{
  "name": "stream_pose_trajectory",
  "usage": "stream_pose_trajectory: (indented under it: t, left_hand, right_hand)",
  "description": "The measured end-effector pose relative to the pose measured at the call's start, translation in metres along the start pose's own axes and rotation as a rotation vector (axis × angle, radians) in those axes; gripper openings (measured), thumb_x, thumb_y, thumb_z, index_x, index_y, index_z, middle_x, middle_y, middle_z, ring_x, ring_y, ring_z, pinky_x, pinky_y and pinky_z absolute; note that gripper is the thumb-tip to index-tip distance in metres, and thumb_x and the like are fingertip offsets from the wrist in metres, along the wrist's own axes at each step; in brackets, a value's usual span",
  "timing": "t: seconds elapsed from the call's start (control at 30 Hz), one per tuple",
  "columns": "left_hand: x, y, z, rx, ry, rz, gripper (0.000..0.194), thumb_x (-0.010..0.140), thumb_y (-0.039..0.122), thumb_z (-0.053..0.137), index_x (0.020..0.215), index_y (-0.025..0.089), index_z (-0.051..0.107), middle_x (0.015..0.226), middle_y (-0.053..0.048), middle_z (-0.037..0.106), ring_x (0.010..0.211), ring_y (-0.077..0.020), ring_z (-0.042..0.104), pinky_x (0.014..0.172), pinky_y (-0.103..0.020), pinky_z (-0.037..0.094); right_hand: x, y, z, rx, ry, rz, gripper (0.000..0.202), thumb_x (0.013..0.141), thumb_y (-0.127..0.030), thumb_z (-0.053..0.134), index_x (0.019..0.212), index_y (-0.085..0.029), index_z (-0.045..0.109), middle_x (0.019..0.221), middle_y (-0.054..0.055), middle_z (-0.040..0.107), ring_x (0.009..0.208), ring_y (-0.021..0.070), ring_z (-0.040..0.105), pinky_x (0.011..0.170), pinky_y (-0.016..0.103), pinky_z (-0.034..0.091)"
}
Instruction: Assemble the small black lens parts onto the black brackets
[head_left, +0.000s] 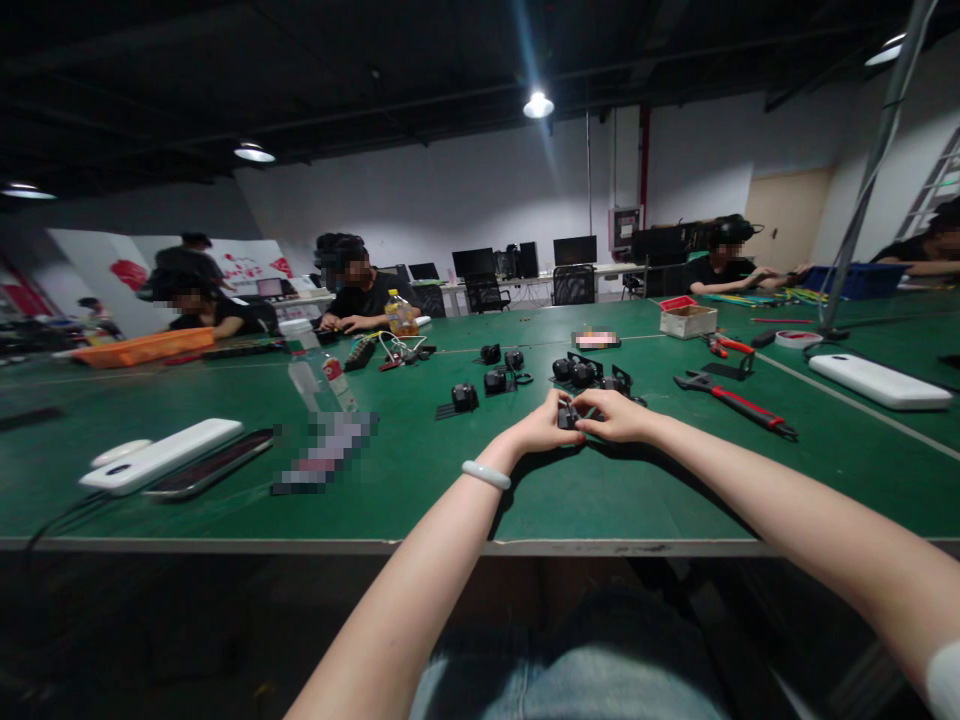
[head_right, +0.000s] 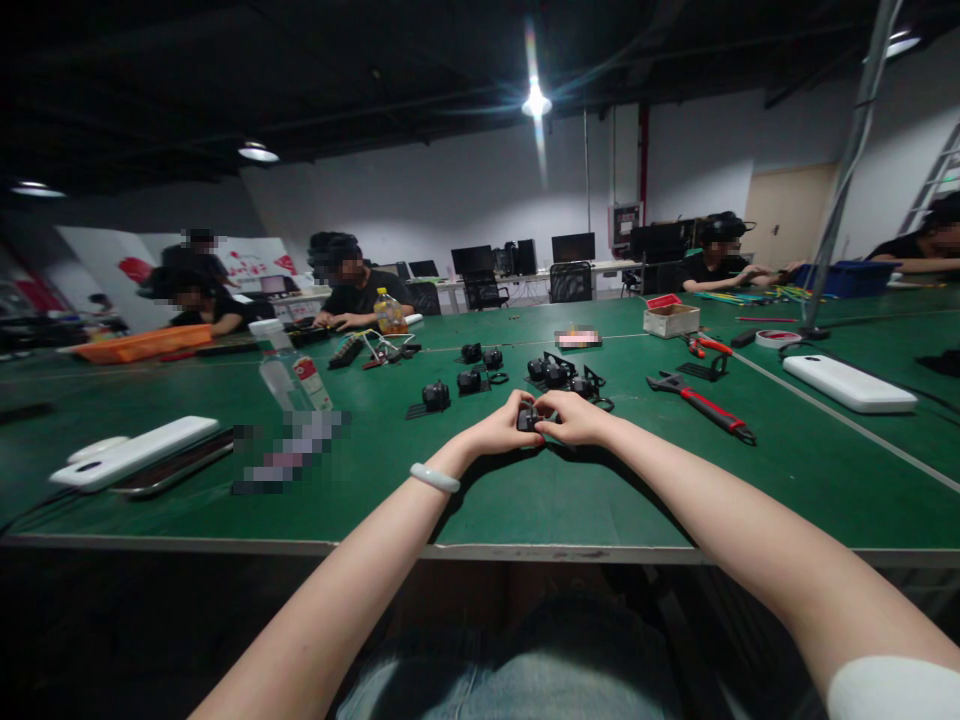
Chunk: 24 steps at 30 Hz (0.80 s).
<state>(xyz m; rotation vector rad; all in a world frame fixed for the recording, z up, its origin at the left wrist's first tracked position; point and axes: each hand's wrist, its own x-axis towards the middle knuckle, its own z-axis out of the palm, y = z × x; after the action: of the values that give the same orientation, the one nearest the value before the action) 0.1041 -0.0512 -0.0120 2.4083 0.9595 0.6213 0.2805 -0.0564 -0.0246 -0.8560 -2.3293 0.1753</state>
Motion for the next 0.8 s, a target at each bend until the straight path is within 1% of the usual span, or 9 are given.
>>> stream_pose_trajectory:
  t: [0.37,0.6,0.8]
  left_hand:
    - [-0.0001,0.0004,-0.0008,-0.004,-0.011,-0.003,0.055,0.057,0.035,0.056,0.101,0.015,0.03,0.081,-0.001,0.044,0.069,-0.0105,0.044,0.062,-0.024,0.038]
    - [0.0007,-0.002,0.0002,-0.009,-0.005,-0.001,0.054,0.057,0.034,0.056,0.1,0.014,0.03,0.079,0.0,0.044,0.068,-0.0103,0.043,0.058,-0.022,0.038]
    - [0.0018,-0.006,0.0014,-0.005,0.006,0.009,0.055,0.057,0.032,0.057,0.102,0.014,0.03,0.08,-0.001,0.045,0.068,-0.0105,0.045,0.058,-0.023,0.038]
  right_hand:
    - [0.0005,0.0006,-0.0004,-0.003,-0.017,0.022,0.027,0.068,-0.025,0.049,0.091,-0.013,0.053,0.087,0.007,0.057,0.077,0.0156,0.051,0.069,0.028,0.039]
    - [0.0011,0.0025,0.0007,0.025,-0.026,0.026,0.028,0.068,-0.025,0.049,0.093,-0.014,0.052,0.088,0.007,0.056,0.078,0.0151,0.05,0.07,0.027,0.038]
    - [0.0005,-0.0014,-0.0036,-0.019,0.002,0.036,0.031,0.068,-0.027,0.048,0.096,-0.014,0.048,0.091,0.008,0.052,0.081,0.0162,0.047,0.071,0.028,0.037]
